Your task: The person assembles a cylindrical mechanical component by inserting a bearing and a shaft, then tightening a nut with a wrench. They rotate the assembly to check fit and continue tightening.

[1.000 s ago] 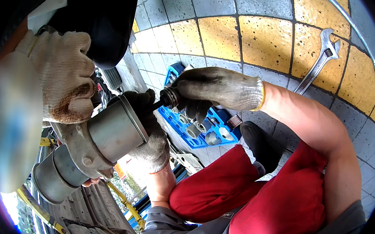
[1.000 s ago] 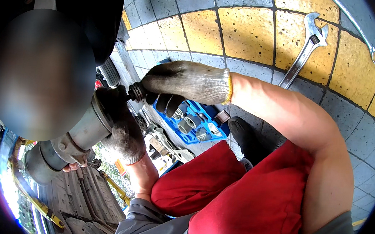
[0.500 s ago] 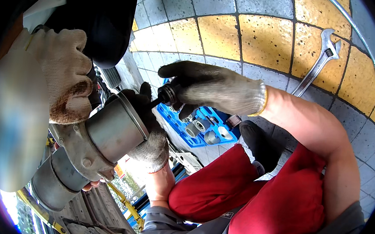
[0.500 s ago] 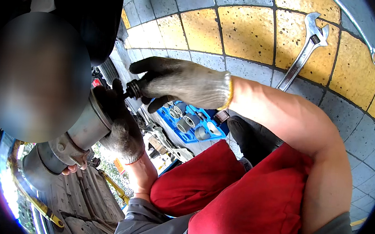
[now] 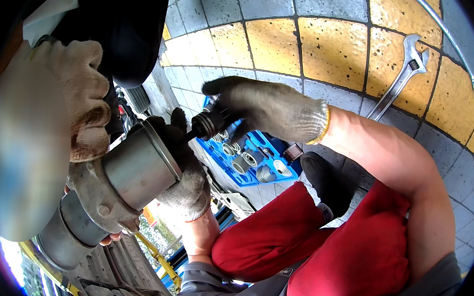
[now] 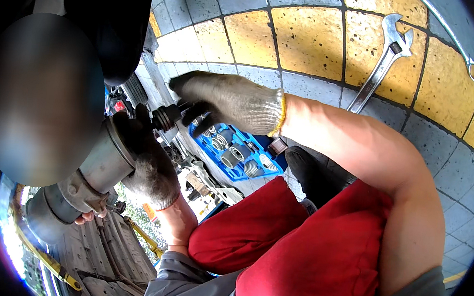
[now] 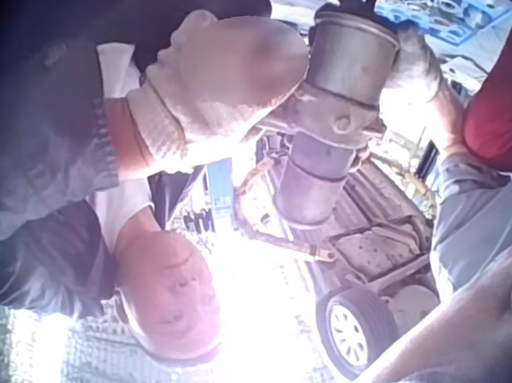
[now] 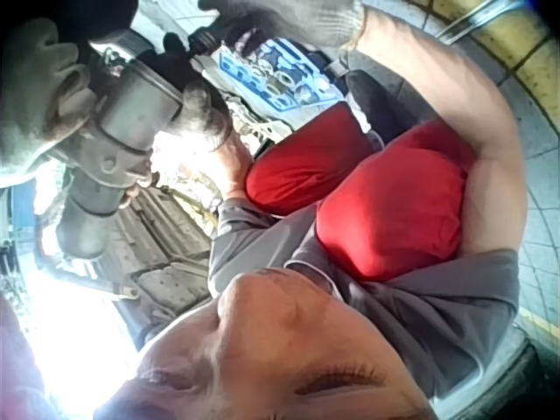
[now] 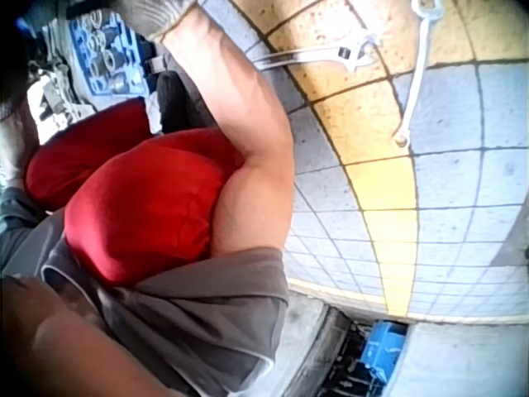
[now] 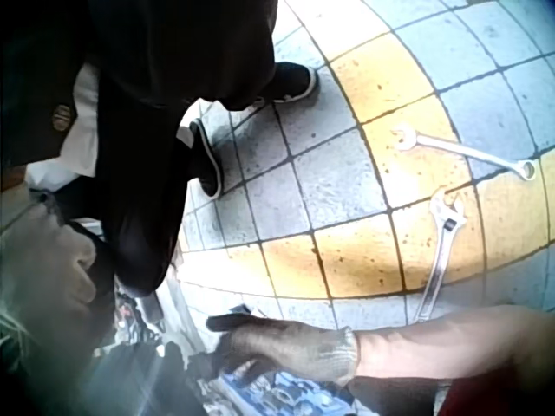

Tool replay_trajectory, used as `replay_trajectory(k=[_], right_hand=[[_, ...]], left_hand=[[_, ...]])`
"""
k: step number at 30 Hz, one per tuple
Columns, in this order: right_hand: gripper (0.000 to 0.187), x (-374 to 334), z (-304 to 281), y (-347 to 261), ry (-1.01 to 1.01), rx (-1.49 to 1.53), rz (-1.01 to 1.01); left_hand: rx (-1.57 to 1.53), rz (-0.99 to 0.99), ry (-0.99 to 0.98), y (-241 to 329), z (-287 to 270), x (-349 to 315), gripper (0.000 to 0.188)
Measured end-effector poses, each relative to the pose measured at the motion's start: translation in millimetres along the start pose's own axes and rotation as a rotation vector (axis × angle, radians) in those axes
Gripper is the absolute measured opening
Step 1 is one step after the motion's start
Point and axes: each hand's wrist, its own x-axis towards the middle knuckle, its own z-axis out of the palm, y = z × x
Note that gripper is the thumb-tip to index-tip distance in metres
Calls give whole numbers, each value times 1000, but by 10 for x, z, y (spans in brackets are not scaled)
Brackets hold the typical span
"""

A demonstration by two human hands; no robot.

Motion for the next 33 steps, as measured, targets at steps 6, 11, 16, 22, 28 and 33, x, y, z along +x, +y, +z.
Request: replay_trajectory(k=[6,11,16,22,28,33], right_hand=[[42,-9,-108,54,-67,131,86],[39,-85,46,-101,-113,273,102],[45,110,-37,215,-15,75,-138],[42,-46,32,-165,-17,263,268],[37,-39,90,-62,-7,186,216],[34,175,33,222,-93,-110,-388]], left_hand=[[22,-9,68,48,45,-31,62],[27,-12,30,-21,-66,-39,62],[69,-41,15,39,-22,4,62],[258,-95,155,83,27,-34,64],[217,-123,113,136,-9,-76,64],[278,-175,181,135,74,-42,68]])
